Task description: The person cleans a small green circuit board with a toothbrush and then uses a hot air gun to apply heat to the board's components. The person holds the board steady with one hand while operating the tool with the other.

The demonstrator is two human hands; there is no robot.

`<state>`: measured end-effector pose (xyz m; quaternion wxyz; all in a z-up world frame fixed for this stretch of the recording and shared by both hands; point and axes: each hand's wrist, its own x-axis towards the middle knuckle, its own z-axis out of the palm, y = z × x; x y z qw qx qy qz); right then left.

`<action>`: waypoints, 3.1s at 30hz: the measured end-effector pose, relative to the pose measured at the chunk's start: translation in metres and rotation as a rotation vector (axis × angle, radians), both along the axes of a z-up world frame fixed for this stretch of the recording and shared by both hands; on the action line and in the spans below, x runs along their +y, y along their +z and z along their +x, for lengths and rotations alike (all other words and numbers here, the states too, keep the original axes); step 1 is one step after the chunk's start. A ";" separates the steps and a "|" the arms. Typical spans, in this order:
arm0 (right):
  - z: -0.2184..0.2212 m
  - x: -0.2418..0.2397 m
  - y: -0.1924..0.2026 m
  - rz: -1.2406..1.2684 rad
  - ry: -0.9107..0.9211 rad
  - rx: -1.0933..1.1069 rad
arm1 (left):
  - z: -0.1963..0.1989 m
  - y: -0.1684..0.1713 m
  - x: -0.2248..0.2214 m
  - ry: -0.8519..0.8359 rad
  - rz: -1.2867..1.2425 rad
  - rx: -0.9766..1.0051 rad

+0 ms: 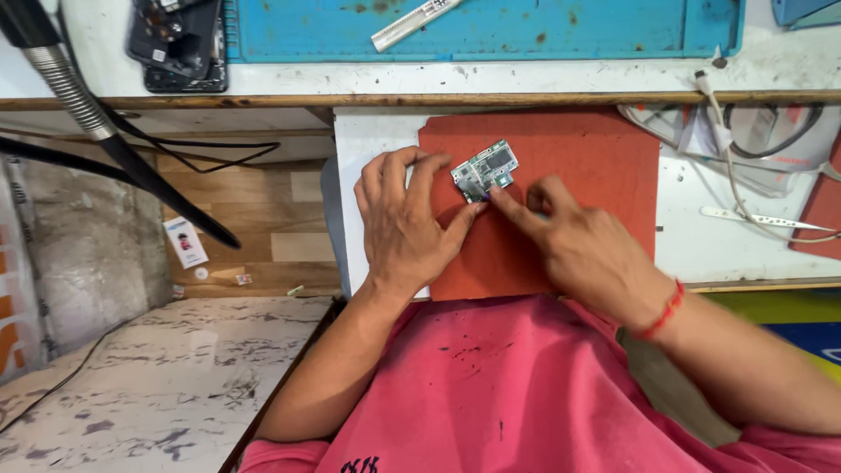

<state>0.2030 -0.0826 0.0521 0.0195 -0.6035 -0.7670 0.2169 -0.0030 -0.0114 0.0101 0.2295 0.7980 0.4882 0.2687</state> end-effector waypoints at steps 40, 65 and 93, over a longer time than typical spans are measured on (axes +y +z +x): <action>-0.019 -0.011 -0.018 0.105 -0.178 0.046 | -0.008 -0.008 0.001 0.004 0.067 -0.074; -0.022 0.006 -0.019 0.174 -0.218 0.023 | -0.008 -0.007 0.004 -0.009 0.030 -0.111; 0.006 -0.014 -0.021 0.179 -0.124 -0.001 | -0.007 -0.018 -0.008 -0.033 0.041 -0.039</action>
